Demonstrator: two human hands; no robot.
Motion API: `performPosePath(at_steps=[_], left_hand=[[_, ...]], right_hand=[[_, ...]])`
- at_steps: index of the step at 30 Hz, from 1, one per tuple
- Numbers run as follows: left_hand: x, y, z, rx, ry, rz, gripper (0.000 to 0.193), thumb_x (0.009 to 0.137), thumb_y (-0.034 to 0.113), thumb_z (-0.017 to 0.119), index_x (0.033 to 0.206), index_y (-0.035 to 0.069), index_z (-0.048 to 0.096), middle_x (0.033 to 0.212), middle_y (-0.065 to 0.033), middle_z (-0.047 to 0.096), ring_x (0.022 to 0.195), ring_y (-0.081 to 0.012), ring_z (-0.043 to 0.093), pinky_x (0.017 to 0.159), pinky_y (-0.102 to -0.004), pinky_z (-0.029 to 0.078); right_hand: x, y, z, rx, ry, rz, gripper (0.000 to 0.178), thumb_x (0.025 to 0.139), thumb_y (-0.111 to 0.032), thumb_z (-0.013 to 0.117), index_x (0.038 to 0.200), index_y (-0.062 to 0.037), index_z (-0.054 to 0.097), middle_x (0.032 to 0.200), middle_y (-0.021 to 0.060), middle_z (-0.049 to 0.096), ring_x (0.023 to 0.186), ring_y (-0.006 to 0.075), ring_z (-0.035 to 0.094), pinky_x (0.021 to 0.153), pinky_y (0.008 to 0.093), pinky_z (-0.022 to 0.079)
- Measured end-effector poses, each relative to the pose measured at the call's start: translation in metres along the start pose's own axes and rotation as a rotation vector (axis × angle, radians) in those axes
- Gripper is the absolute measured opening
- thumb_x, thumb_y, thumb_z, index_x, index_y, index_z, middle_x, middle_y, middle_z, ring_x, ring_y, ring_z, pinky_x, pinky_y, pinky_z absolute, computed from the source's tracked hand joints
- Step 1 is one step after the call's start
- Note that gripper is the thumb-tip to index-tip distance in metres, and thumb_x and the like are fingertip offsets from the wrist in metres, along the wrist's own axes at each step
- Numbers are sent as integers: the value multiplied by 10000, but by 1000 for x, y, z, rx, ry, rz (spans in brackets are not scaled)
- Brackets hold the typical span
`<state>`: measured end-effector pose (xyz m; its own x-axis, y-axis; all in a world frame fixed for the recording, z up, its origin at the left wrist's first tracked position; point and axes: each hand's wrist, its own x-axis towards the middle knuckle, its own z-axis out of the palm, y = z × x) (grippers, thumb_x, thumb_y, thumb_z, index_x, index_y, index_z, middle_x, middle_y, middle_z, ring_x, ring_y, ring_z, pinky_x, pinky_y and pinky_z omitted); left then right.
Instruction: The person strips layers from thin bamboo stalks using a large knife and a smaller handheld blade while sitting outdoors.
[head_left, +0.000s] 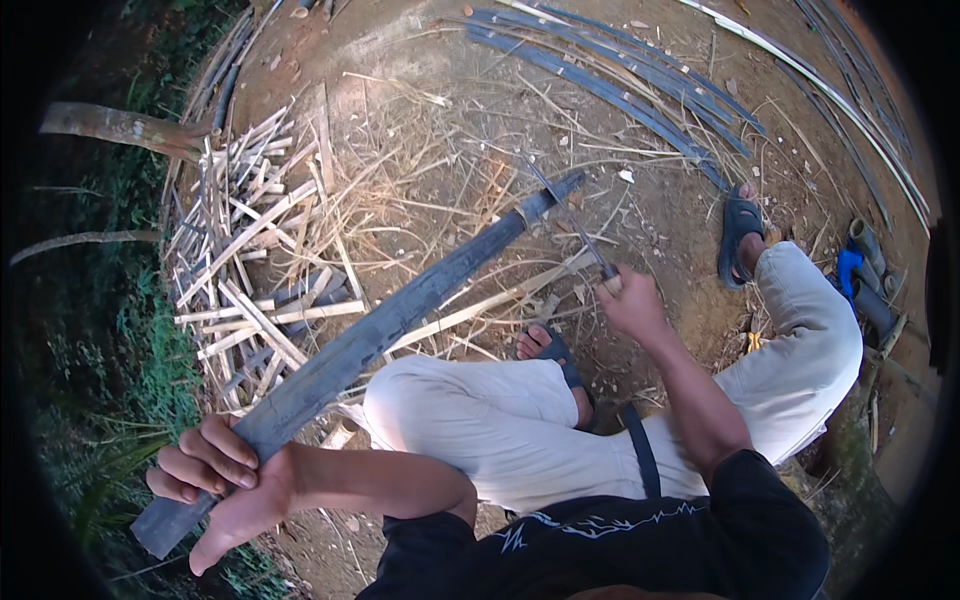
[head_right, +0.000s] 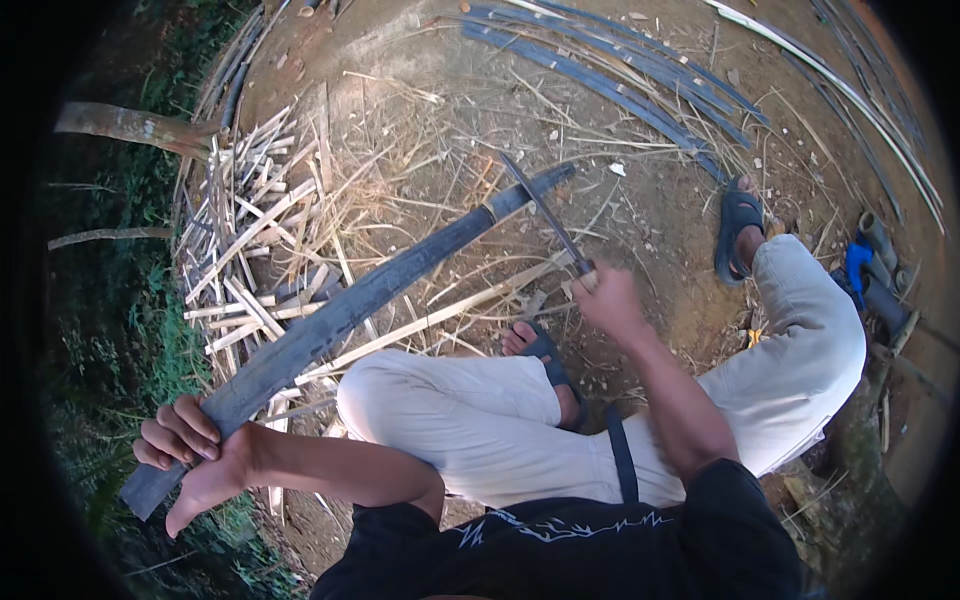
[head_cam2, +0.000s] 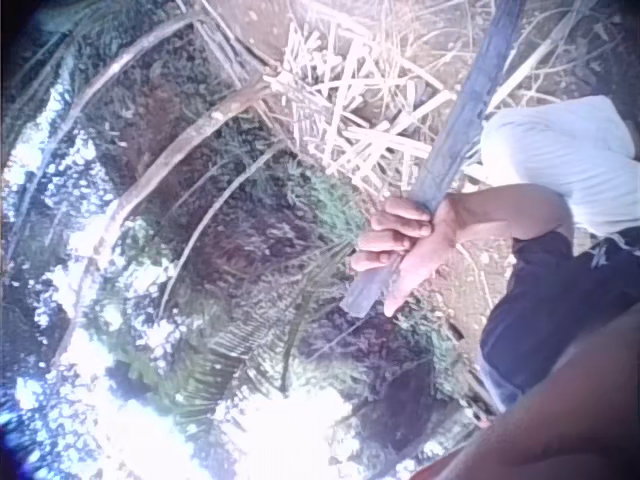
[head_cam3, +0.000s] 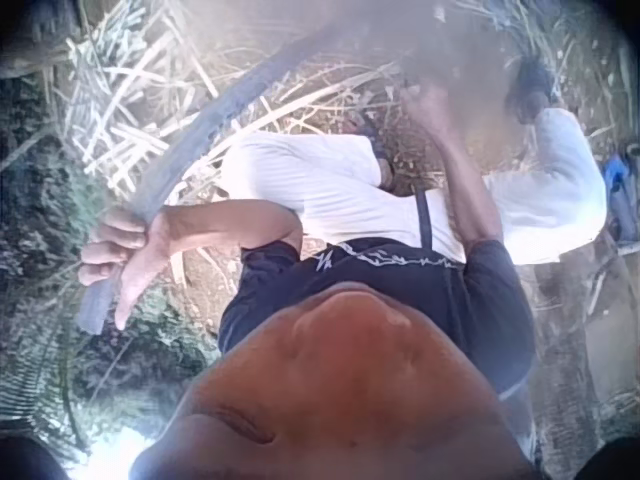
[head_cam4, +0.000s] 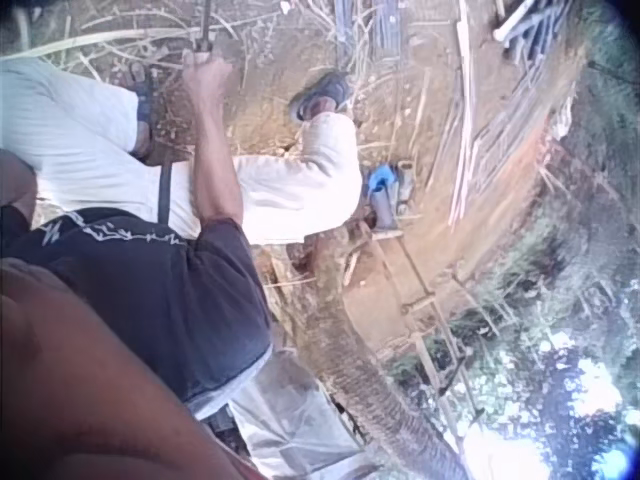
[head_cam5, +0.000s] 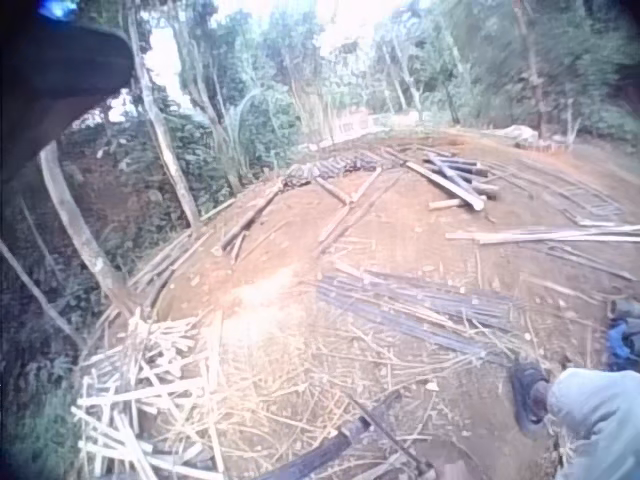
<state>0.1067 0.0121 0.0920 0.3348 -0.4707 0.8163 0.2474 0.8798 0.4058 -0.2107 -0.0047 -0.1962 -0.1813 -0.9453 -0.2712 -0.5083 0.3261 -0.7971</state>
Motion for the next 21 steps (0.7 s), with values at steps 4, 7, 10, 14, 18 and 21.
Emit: performPosePath(at_steps=[4,7,10,14,18,21], left_hand=[[-4,2,0,47,99,16,854,726,934,184,719,100,365,584,-10,340,408,-95,267,318,-226,225],[-3,-2,11,209,300,34,763,841,838,204,716,104,367,572,-15,327,401,-100,253,316,-227,220],[-3,-4,4,309,374,13,660,916,730,270,731,105,376,587,-15,336,400,-99,254,315,-226,198],[1,-8,9,459,553,87,671,918,736,269,725,103,379,573,-14,325,400,-95,247,309,-226,184],[0,-15,20,477,612,69,671,935,726,202,719,112,365,564,-4,323,385,-95,249,302,-222,179],[0,-10,7,426,516,52,666,937,722,202,719,113,363,564,-4,323,378,-97,249,298,-223,181]], right_hand=[[-46,-17,7,61,-36,-288,225,751,-155,712,925,-35,632,697,179,651,659,331,679,604,420,530],[-43,-20,18,134,-1,-409,195,779,-117,702,915,-2,621,720,169,650,658,272,674,613,373,515],[-19,15,28,186,31,-134,169,772,-102,695,868,3,604,721,179,647,641,332,657,597,396,506],[-48,-32,22,113,-26,-357,206,751,-150,698,866,-19,589,756,204,659,693,370,668,645,443,530],[-38,-9,21,67,-79,-171,225,764,-160,695,894,0,605,775,201,675,733,366,685,637,434,540],[2,52,14,-94,82,30,246,764,-154,691,937,6,621,771,216,670,740,362,693,646,427,548]])
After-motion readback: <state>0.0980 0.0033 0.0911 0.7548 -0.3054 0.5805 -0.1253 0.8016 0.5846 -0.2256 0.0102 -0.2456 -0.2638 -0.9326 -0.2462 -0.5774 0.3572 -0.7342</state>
